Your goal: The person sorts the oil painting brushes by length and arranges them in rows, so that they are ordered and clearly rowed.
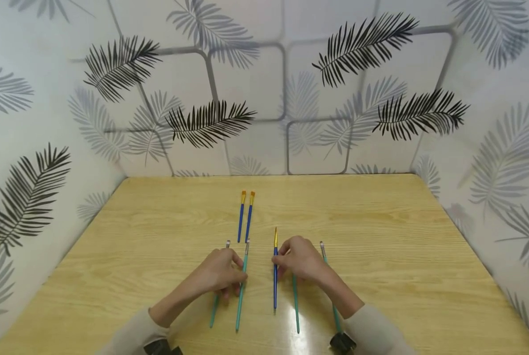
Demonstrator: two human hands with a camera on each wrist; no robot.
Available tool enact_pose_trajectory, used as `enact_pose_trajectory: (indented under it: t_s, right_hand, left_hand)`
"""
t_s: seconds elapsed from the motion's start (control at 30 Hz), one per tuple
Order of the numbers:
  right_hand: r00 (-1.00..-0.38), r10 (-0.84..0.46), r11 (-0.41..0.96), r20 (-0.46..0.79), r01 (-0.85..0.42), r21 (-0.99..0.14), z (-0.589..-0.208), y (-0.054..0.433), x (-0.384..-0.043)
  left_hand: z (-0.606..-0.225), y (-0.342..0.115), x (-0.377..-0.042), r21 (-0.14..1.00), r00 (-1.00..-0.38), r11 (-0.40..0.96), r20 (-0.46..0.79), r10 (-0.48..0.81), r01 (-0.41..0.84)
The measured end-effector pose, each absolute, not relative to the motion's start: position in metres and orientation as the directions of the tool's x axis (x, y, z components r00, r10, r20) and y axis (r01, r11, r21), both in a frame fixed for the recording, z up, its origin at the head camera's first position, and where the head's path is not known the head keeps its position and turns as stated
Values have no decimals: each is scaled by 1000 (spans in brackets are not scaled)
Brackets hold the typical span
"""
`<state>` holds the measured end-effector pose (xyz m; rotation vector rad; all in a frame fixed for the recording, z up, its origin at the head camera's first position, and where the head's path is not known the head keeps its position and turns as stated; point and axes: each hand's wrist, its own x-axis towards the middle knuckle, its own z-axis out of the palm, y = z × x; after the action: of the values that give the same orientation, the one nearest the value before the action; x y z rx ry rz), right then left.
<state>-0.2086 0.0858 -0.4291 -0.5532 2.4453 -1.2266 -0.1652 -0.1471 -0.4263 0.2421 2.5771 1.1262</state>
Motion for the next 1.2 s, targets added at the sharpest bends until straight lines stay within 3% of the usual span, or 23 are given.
enact_pose_trajectory:
  t_s: [1.2]
  right_hand:
    - [-888,-435,531,-147,-121,-839,-427,90,-219]
  left_hand:
    - [-424,-168,-163,720,-943,693,-213,254,25]
